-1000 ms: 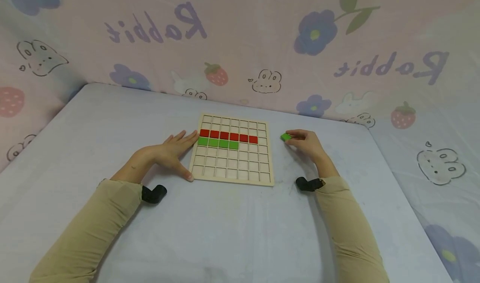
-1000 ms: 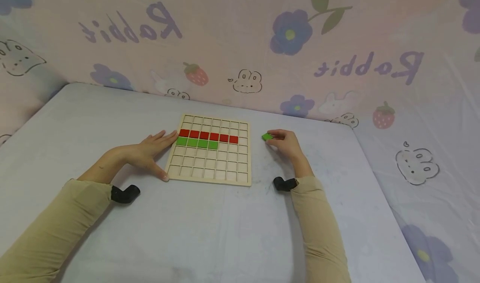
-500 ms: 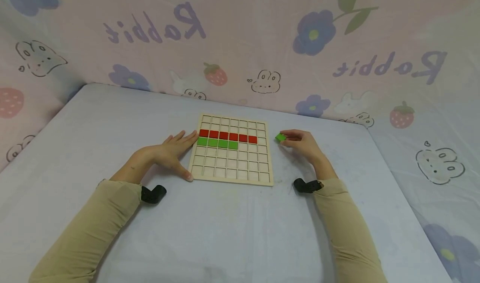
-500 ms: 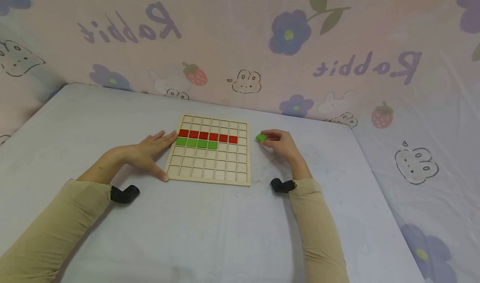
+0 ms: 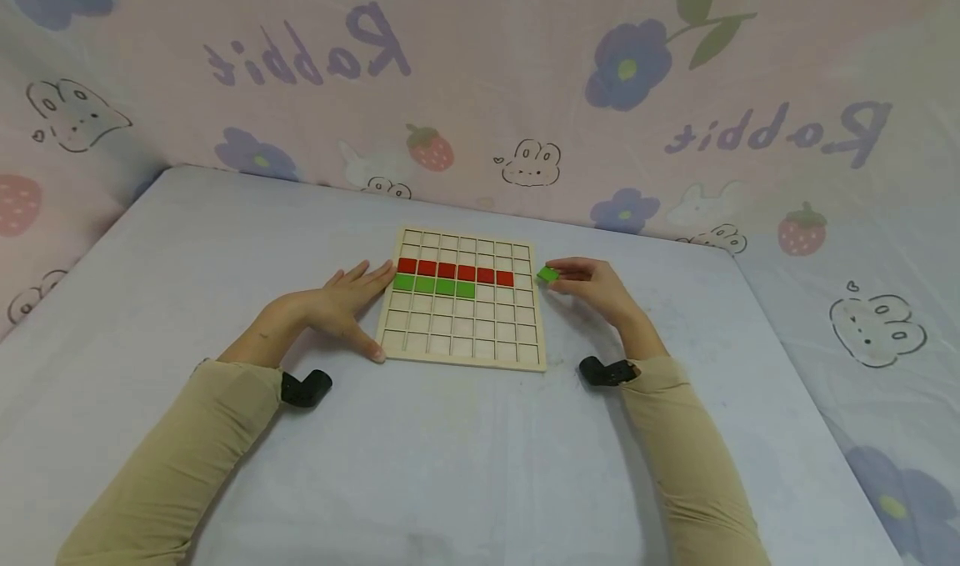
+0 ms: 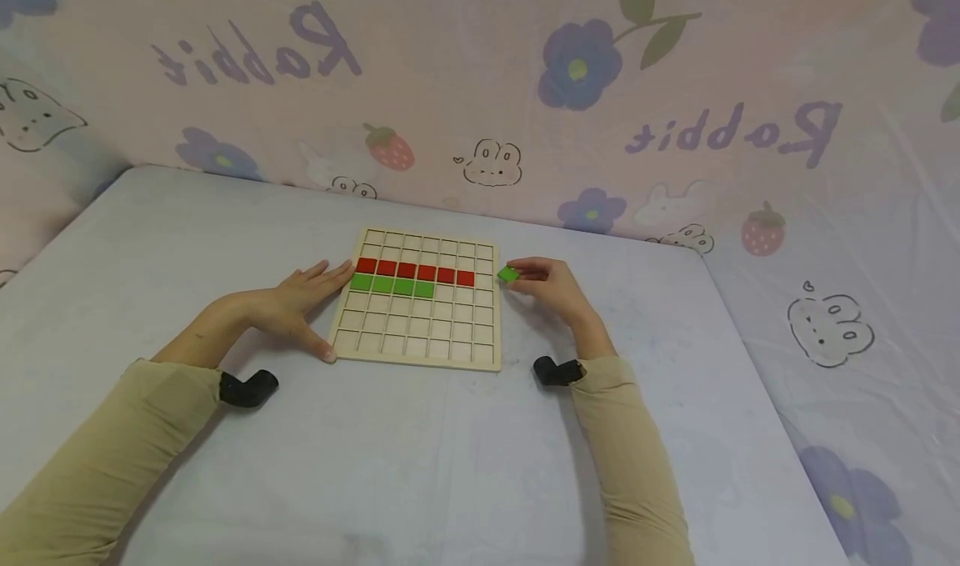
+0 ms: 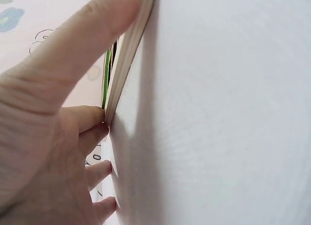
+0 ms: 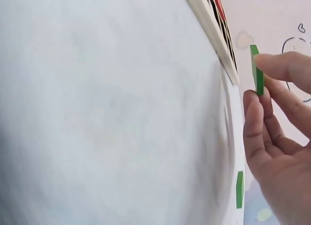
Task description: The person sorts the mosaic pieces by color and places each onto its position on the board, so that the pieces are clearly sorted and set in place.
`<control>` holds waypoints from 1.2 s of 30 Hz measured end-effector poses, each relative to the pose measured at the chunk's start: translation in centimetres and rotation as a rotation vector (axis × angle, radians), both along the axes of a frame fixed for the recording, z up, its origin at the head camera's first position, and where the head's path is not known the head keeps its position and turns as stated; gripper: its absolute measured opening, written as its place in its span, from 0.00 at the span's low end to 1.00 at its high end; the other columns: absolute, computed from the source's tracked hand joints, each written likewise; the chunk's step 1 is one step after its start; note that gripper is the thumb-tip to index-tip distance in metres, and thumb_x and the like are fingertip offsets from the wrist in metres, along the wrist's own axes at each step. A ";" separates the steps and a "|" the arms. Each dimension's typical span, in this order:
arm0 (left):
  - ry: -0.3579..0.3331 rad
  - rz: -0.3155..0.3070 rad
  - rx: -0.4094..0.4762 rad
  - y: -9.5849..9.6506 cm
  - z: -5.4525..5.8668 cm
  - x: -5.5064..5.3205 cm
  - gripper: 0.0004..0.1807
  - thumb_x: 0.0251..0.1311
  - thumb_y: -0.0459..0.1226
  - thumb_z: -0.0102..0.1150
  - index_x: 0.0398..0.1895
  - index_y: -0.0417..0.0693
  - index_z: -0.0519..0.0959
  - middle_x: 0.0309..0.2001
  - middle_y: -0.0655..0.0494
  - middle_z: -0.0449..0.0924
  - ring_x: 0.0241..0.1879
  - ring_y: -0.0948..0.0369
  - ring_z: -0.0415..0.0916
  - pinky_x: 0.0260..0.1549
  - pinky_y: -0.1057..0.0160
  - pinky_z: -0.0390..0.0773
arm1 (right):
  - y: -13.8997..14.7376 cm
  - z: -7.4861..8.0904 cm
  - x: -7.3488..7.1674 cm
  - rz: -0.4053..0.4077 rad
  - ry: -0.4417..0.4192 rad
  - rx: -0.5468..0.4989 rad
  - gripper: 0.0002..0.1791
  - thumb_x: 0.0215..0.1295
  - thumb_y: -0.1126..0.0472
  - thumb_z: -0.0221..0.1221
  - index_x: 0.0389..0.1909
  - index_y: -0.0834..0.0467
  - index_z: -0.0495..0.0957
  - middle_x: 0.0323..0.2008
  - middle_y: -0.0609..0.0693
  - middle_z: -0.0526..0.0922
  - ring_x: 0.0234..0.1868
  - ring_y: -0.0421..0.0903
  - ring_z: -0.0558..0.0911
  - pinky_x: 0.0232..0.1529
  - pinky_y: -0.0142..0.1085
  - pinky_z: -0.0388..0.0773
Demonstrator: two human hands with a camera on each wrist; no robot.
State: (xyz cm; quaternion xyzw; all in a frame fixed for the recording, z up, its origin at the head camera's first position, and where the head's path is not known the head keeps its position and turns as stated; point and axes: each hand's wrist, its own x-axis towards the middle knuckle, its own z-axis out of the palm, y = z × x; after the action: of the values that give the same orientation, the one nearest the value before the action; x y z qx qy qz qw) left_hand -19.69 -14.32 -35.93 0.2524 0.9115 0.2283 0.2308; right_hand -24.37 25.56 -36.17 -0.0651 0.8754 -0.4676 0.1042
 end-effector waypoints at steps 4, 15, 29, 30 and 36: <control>-0.001 0.003 -0.003 0.0 0.1 0.1 0.71 0.38 0.57 0.75 0.76 0.41 0.36 0.77 0.45 0.29 0.75 0.42 0.22 0.70 0.38 0.26 | -0.5 -0.1 -0.1 0.022 0.002 -0.003 0.25 0.59 0.62 0.65 0.58 0.60 0.77 0.55 0.60 0.79 0.47 0.37 0.78 0.45 0.25 0.74; -0.003 0.004 -0.001 -0.1 0.0 0.0 0.71 0.38 0.57 0.75 0.76 0.42 0.37 0.77 0.45 0.29 0.75 0.42 0.22 0.70 0.39 0.26 | -2.0 -0.2 -0.3 0.064 -0.022 -0.005 0.25 0.60 0.66 0.63 0.59 0.64 0.75 0.56 0.63 0.78 0.48 0.41 0.78 0.46 0.26 0.74; 0.002 0.007 -0.004 -0.1 -0.1 0.0 0.70 0.39 0.56 0.75 0.76 0.42 0.37 0.77 0.46 0.30 0.75 0.42 0.22 0.70 0.39 0.26 | -3.8 0.0 -0.2 0.136 0.008 0.003 0.23 0.59 0.61 0.65 0.57 0.59 0.77 0.55 0.56 0.80 0.51 0.46 0.79 0.52 0.35 0.76; 0.003 0.007 -0.005 -0.1 -0.1 0.0 0.70 0.39 0.56 0.75 0.76 0.42 0.37 0.77 0.46 0.30 0.75 0.42 0.22 0.70 0.39 0.26 | -4.0 0.1 -0.2 0.138 0.009 0.009 0.23 0.59 0.61 0.65 0.57 0.58 0.77 0.55 0.56 0.80 0.51 0.46 0.79 0.53 0.36 0.76; 0.002 0.008 -0.006 0.0 -0.1 0.0 0.70 0.39 0.55 0.75 0.76 0.42 0.37 0.77 0.45 0.30 0.75 0.42 0.22 0.70 0.39 0.27 | -4.9 0.4 -0.1 0.161 0.003 0.026 0.23 0.60 0.60 0.64 0.57 0.57 0.77 0.52 0.56 0.81 0.51 0.48 0.79 0.55 0.40 0.74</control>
State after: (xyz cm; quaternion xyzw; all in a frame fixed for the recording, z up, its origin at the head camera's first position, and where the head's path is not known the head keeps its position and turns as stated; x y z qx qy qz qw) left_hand -19.69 -14.36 -36.00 0.2484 0.9135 0.2259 0.2296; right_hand -24.48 20.69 -35.74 -0.1345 0.8734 -0.4463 0.1411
